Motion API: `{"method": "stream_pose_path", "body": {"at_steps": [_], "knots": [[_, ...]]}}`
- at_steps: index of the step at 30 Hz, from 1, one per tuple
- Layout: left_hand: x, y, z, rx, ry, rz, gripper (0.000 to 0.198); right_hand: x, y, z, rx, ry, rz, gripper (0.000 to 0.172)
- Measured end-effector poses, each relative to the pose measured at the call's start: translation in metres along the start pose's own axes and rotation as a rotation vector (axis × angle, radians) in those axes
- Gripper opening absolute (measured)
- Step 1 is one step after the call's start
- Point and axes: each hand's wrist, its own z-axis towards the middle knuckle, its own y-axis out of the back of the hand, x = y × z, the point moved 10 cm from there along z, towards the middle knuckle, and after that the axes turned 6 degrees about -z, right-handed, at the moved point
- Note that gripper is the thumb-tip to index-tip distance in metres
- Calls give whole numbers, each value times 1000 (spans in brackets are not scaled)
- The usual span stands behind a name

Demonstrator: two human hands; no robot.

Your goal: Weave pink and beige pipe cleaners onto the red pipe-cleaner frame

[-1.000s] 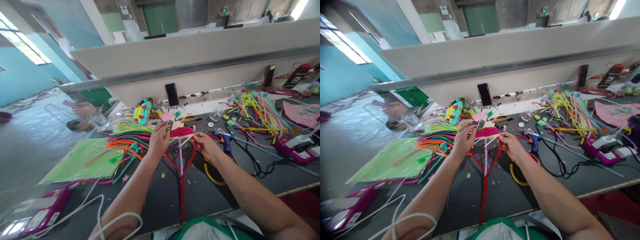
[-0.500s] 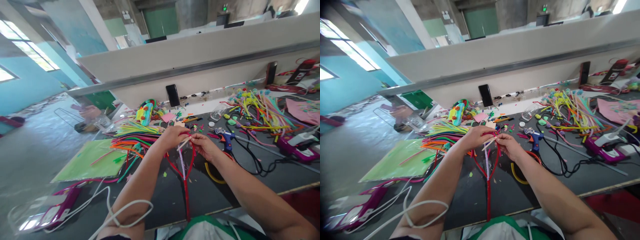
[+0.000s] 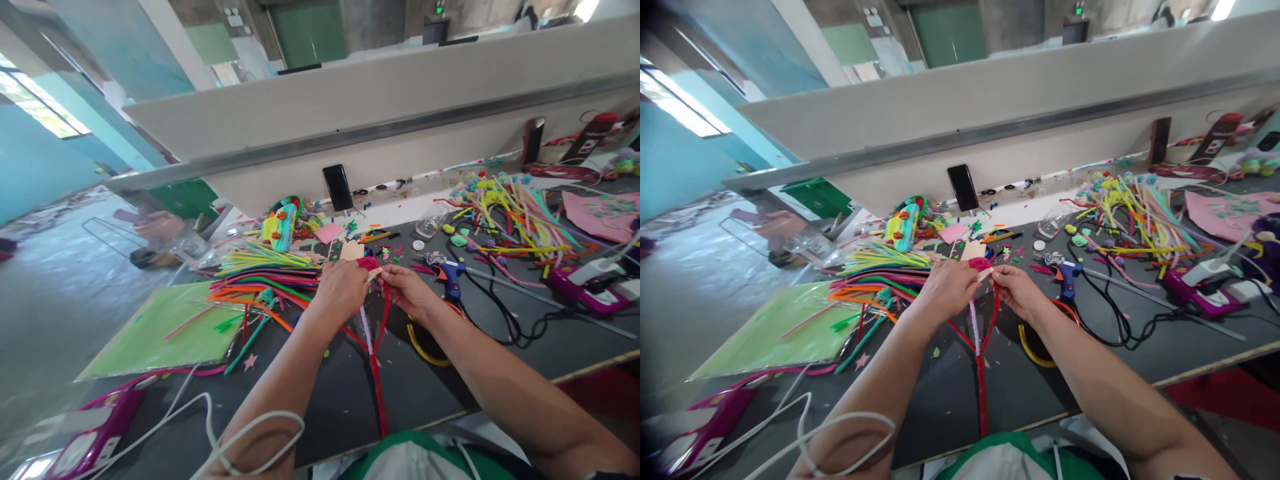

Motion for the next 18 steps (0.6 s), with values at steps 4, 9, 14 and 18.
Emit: {"method": "stream_pose_path", "body": {"at_steps": [4,9,14,18], "knots": [[6,-2,1,2,2,-1,19,-2,1,0,-35,-3,-33,26],[5,-7,2,86,11,-16,17,-4,3,0,-88,25,-54,24],[3,-14,4,129,-7,-41,19,-6,8,1,-142,27,-60,27],[-5,-14,5,115,-75,-101,23,-2,12,-1,-206,63,-108,29]]}}
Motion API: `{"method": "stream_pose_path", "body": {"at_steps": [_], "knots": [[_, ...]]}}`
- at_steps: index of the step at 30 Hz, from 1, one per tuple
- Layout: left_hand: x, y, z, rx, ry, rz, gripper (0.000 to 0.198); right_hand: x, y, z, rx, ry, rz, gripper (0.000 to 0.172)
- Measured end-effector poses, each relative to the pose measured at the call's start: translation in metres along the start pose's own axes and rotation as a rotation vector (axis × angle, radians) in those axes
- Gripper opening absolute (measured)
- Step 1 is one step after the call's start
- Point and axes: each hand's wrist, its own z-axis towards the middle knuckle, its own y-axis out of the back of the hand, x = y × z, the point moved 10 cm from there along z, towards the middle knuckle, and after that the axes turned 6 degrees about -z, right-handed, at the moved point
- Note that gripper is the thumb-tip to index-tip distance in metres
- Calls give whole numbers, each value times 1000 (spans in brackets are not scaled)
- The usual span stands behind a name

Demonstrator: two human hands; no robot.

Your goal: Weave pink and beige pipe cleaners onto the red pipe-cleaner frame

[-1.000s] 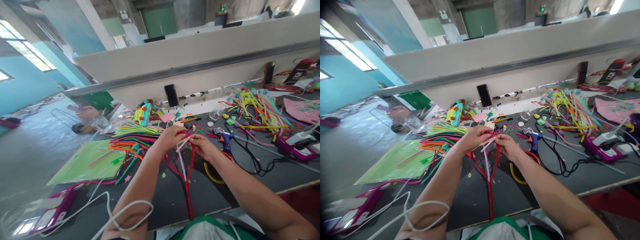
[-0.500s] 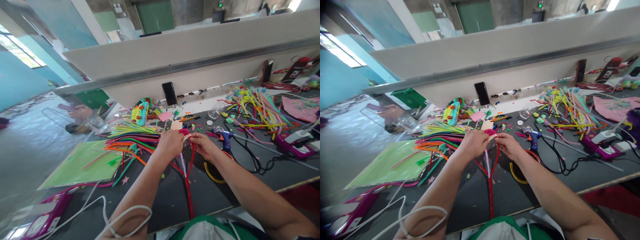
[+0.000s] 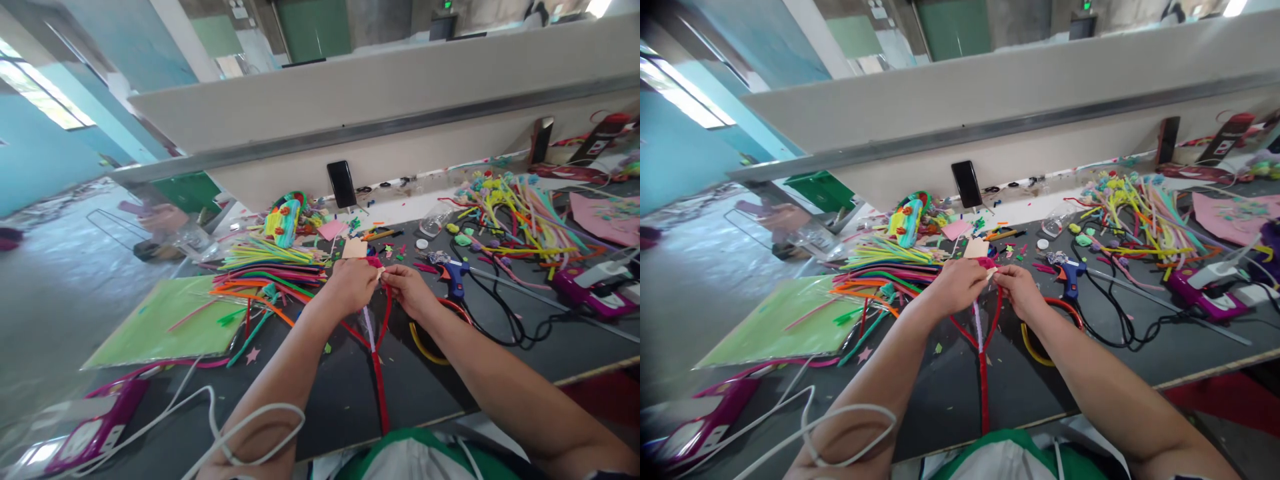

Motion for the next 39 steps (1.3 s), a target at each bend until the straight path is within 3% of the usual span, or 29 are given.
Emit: {"method": "stream_pose_path", "body": {"at_steps": [7,14,18,21,23,26,31,39], "knots": [[-20,4,3,-206,-48,-125,23,3,-2,-4,-77,107,-57,19],[0,-8,13,-228,38,-246,27,0,-7,-5,-82,179,-170,20],[11,12,11,-222,-53,-326,35,-3,-3,-4,-106,139,-214,20],[30,35,2,-304,-58,-309,23,-6,-3,-2,-84,111,-232,24],[39,37,-2,-289,-29,-219,17,-7,-3,-2,-74,107,-242,26],[42,28,-4,-219,-10,-136,26,-7,-5,-3,-59,116,-258,29],[20,3,3,-56,-184,-390,29,-1,-8,-6,-50,142,-296,28],[31,-4,9,-25,-107,-472,21,-2,-7,-3,-51,183,-399,26]]}}
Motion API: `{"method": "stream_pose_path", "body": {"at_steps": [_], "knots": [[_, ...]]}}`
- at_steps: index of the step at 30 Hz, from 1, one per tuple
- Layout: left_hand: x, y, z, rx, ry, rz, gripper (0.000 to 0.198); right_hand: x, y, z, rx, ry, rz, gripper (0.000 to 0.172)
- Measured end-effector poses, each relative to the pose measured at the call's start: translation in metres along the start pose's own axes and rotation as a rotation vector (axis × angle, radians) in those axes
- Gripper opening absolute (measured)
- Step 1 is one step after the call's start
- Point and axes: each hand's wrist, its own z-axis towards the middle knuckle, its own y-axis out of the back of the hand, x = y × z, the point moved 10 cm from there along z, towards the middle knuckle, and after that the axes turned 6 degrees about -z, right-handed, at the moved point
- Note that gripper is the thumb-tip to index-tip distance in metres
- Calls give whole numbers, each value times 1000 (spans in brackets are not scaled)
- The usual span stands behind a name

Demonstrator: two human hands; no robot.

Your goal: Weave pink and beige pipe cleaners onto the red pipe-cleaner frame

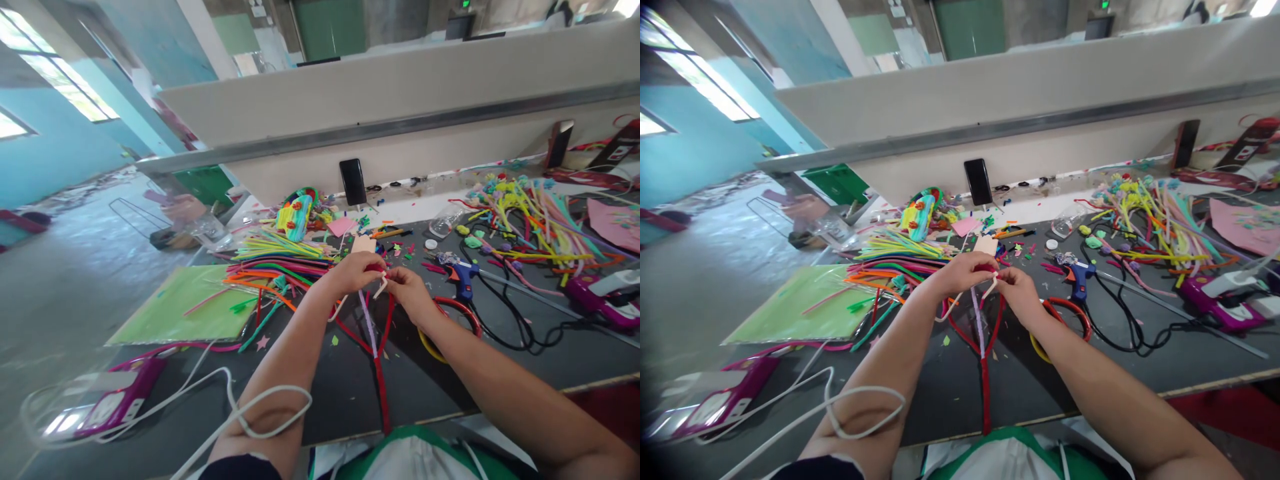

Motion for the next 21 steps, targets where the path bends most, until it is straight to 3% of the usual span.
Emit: {"method": "stream_pose_path", "body": {"at_steps": [7,11,14,17,21], "knots": [[6,-4,1,-7,46,-16,18,16,15,-5,-156,179,-328,26],[9,-7,2,15,54,-38,18,40,5,-17,-124,360,-733,9],[9,-10,3,32,42,-9,18,52,-2,-22,-130,476,-972,13],[8,-13,3,37,20,30,18,57,-4,-24,-144,540,-1047,16],[7,-15,3,36,5,66,18,62,-1,-26,-152,634,-963,20]]}}
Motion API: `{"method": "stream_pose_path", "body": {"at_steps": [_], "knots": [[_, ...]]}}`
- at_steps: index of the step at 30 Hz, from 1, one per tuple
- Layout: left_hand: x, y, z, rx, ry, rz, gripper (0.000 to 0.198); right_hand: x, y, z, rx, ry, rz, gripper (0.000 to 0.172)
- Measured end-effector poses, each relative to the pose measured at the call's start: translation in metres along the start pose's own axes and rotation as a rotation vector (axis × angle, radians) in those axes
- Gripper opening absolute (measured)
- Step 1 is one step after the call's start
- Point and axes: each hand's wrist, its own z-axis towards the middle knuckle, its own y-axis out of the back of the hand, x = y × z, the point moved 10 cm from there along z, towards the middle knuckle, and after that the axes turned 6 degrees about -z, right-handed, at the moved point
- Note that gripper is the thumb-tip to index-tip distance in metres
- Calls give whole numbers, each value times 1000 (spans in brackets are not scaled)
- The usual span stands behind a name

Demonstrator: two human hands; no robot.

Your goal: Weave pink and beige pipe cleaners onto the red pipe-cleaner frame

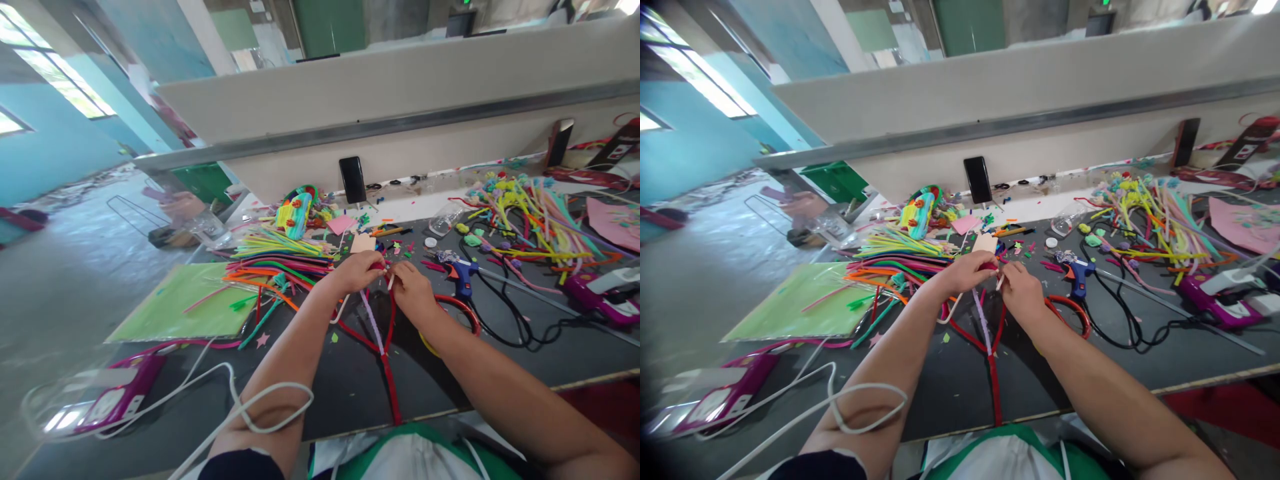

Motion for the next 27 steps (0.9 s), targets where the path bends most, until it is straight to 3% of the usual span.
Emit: {"method": "stream_pose_path", "body": {"at_steps": [6,15,20,24,27], "knots": [[-5,0,-1,-6,-6,28,15,-2,5,-2,-85,44,146,26],[-8,-1,0,2,5,61,11,-13,3,-1,-93,-25,175,18],[-11,-2,0,13,19,80,12,-30,2,0,-62,-254,351,9],[-14,-1,1,3,3,86,13,-51,-21,-7,-10,-533,739,16],[-9,0,1,2,28,72,12,-53,-37,-9,22,-591,910,18]]}}
